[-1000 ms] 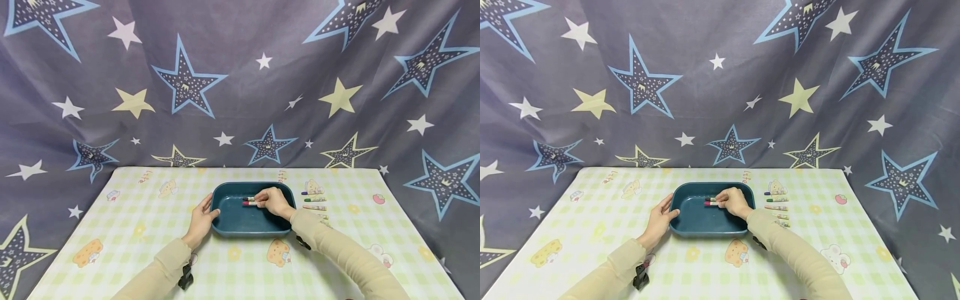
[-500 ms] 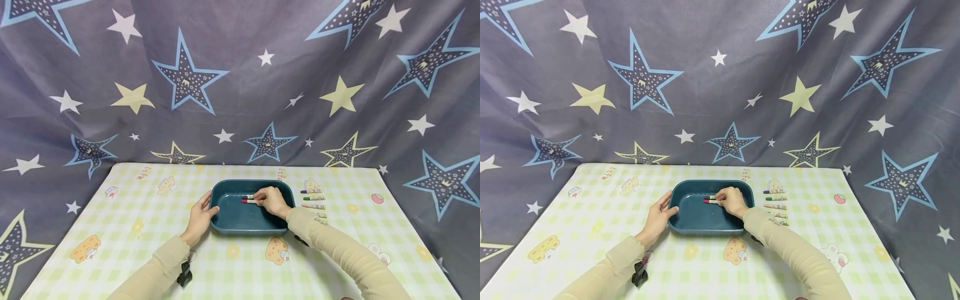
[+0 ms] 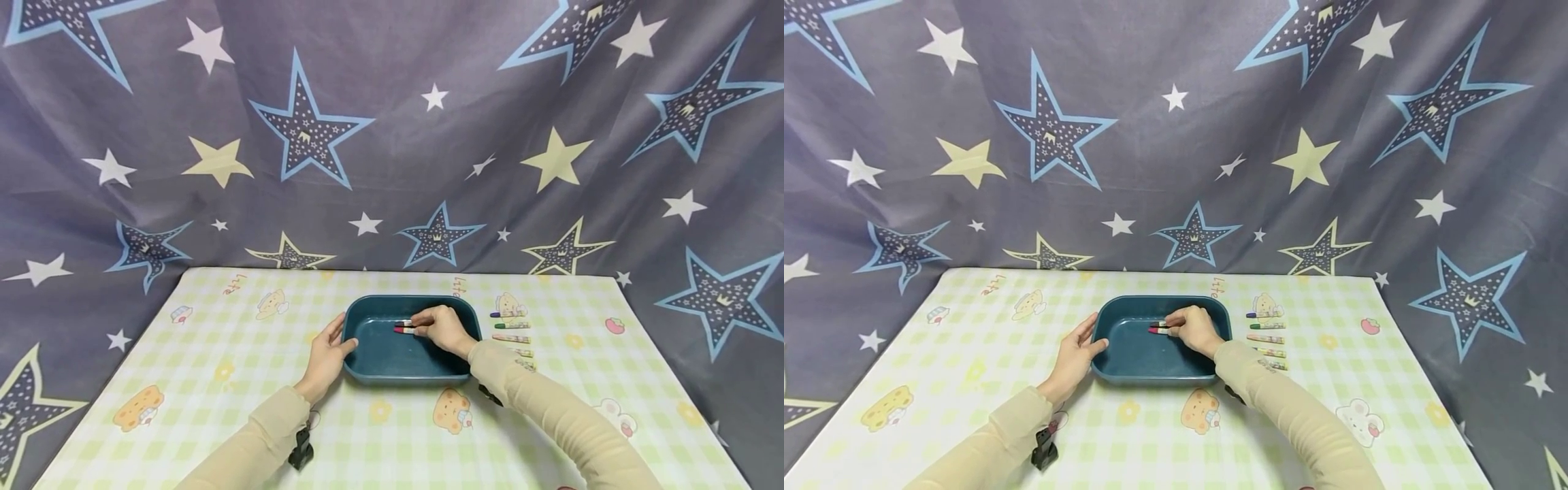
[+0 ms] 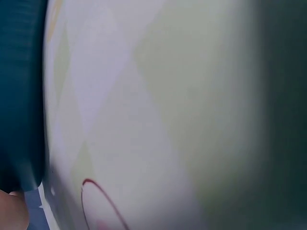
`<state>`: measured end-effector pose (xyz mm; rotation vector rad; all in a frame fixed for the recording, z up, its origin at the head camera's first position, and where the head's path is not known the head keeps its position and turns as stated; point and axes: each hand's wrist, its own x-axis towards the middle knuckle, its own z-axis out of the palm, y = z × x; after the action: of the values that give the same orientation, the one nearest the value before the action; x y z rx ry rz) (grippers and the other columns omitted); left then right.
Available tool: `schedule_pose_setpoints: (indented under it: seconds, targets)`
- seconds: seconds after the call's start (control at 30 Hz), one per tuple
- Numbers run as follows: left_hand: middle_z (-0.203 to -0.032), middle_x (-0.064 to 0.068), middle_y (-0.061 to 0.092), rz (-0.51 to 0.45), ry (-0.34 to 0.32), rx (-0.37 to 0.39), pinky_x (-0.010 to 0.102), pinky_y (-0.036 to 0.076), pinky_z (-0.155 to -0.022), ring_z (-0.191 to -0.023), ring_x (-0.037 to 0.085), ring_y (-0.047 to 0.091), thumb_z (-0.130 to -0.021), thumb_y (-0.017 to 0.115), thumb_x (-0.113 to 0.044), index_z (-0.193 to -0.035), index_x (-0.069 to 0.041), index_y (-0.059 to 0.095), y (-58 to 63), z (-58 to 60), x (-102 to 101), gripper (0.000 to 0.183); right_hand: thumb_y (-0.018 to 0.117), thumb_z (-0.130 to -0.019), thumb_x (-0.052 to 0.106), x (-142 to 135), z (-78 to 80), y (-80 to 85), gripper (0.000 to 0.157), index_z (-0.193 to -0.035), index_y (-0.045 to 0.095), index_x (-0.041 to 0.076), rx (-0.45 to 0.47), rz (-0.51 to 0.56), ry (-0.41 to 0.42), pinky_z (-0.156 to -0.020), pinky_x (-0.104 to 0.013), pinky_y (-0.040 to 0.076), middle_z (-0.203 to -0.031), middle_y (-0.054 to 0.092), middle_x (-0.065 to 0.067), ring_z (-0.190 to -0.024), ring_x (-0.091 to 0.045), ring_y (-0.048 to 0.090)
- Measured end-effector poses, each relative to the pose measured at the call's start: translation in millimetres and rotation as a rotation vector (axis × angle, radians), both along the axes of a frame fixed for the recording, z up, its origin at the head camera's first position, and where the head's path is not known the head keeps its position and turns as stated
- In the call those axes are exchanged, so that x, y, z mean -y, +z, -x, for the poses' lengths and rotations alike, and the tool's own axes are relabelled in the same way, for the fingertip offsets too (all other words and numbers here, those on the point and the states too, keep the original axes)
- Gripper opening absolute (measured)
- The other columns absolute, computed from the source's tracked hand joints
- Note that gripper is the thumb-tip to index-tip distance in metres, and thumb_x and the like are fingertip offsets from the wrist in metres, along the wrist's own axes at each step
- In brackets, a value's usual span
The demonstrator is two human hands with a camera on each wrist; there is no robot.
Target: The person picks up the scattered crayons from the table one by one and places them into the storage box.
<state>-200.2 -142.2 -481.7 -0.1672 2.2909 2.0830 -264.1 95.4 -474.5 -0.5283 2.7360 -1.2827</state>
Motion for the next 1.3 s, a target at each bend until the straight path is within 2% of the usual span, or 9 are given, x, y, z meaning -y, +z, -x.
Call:
schedule_pose_setpoints:
  seconds: [0.2,0.37,0.57,0.67,0.8,0.9,1.1,1.17,1.3]
  targets:
    - [-0.148,0.012,0.03,0.004,-0.002,-0.002,0.037,0.036,-0.106,-0.134,0.027,0.033,-0.087,0.056,-0.003,-0.144,-0.008,0.028,2.3,0.1,-1.7,0.064,0.07,-0.079,0.008,-3.4,-0.6,4.8,0.022,-0.1,0.072,0.004,0.054,0.141,-0.001,-0.068,-0.023,0.056,-0.092,0.071,-0.008,-0.082,-0.016,0.067]
    - [-0.148,0.013,0.03,-0.006,-0.001,0.006,0.037,0.036,-0.106,-0.135,0.027,0.031,-0.087,0.056,-0.002,-0.145,-0.008,0.027,2.8,2.3,-1.4,0.065,0.069,-0.081,0.011,-9.4,-2.1,10.6,0.025,-0.103,0.07,0.001,0.034,0.259,0.069,-0.066,-0.025,0.056,-0.093,0.071,-0.006,-0.081,-0.012,0.067]
    - [-0.148,0.013,0.03,-0.004,0.008,0.013,0.036,0.035,-0.107,-0.135,0.027,0.03,-0.087,0.056,-0.001,-0.144,-0.008,0.028,2.6,1.0,0.2,0.065,0.066,-0.083,0.009,-20.1,-3.0,24.6,0.031,-0.112,0.065,-0.002,0.133,0.279,0.081,-0.077,-0.031,0.056,-0.104,0.067,-0.017,-0.091,-0.02,0.066]
    - [-0.147,0.014,0.03,-0.002,0.012,0.015,0.036,0.035,-0.107,-0.135,0.027,0.03,-0.087,0.056,-0.001,-0.144,-0.008,0.028,3.0,0.1,0.5,0.064,0.065,-0.083,0.007,-29.0,-11.1,47.7,0.03,-0.112,0.064,-0.003,0.154,0.276,0.067,-0.081,-0.032,0.056,-0.108,0.065,-0.022,-0.096,-0.026,0.065]
    - [-0.148,0.013,0.029,0.0,0.008,0.021,0.037,0.036,-0.107,-0.136,0.027,0.029,-0.087,0.056,-0.002,-0.144,-0.009,0.028,3.0,-1.1,0.0,0.064,0.065,-0.084,0.01,-49.9,-15.6,64.6,0.027,-0.109,0.067,0.002,0.152,0.279,0.043,-0.083,-0.031,0.055,-0.11,0.064,-0.02,-0.097,-0.024,0.064]
    - [-0.148,0.013,0.029,-0.001,0.003,0.023,0.038,0.036,-0.107,-0.136,0.028,0.029,-0.087,0.056,-0.002,-0.145,-0.009,0.028,2.7,-1.9,-0.2,0.064,0.066,-0.083,0.015,-70.4,-10.3,60.2,0.028,-0.109,0.067,0.004,0.119,0.259,0.024,-0.083,-0.028,0.054,-0.11,0.065,-0.015,-0.097,-0.017,0.065]
    - [-0.148,0.013,0.03,0.0,0.0,0.018,0.038,0.037,-0.106,-0.135,0.027,0.03,-0.087,0.056,-0.002,-0.144,-0.009,0.028,1.6,-1.7,-0.3,0.065,0.068,-0.083,0.021,-109.6,-3.6,63.0,0.032,-0.111,0.067,0.005,0.093,0.173,-0.05,-0.074,-0.025,0.055,-0.108,0.067,-0.014,-0.091,-0.007,0.065]
    - [-0.148,0.012,0.03,-0.001,0.001,0.024,0.037,0.036,-0.106,-0.136,0.027,0.03,-0.087,0.056,-0.002,-0.144,-0.01,0.028,1.2,-1.3,0.0,0.064,0.068,-0.083,0.022,-122.0,0.5,60.3,0.035,-0.112,0.066,0.003,0.089,0.164,-0.057,-0.075,-0.027,0.056,-0.109,0.066,-0.015,-0.089,-0.003,0.065]
    - [-0.148,0.012,0.029,0.001,-0.001,0.023,0.037,0.035,-0.107,-0.136,0.027,0.029,-0.087,0.056,-0.003,-0.145,-0.01,0.028,1.1,0.3,0.6,0.064,0.067,-0.083,0.021,-142.9,9.6,50.9,0.037,-0.113,0.064,0.001,0.107,0.186,-0.071,-0.084,-0.04,0.054,-0.113,0.064,-0.019,-0.087,0.001,0.064]
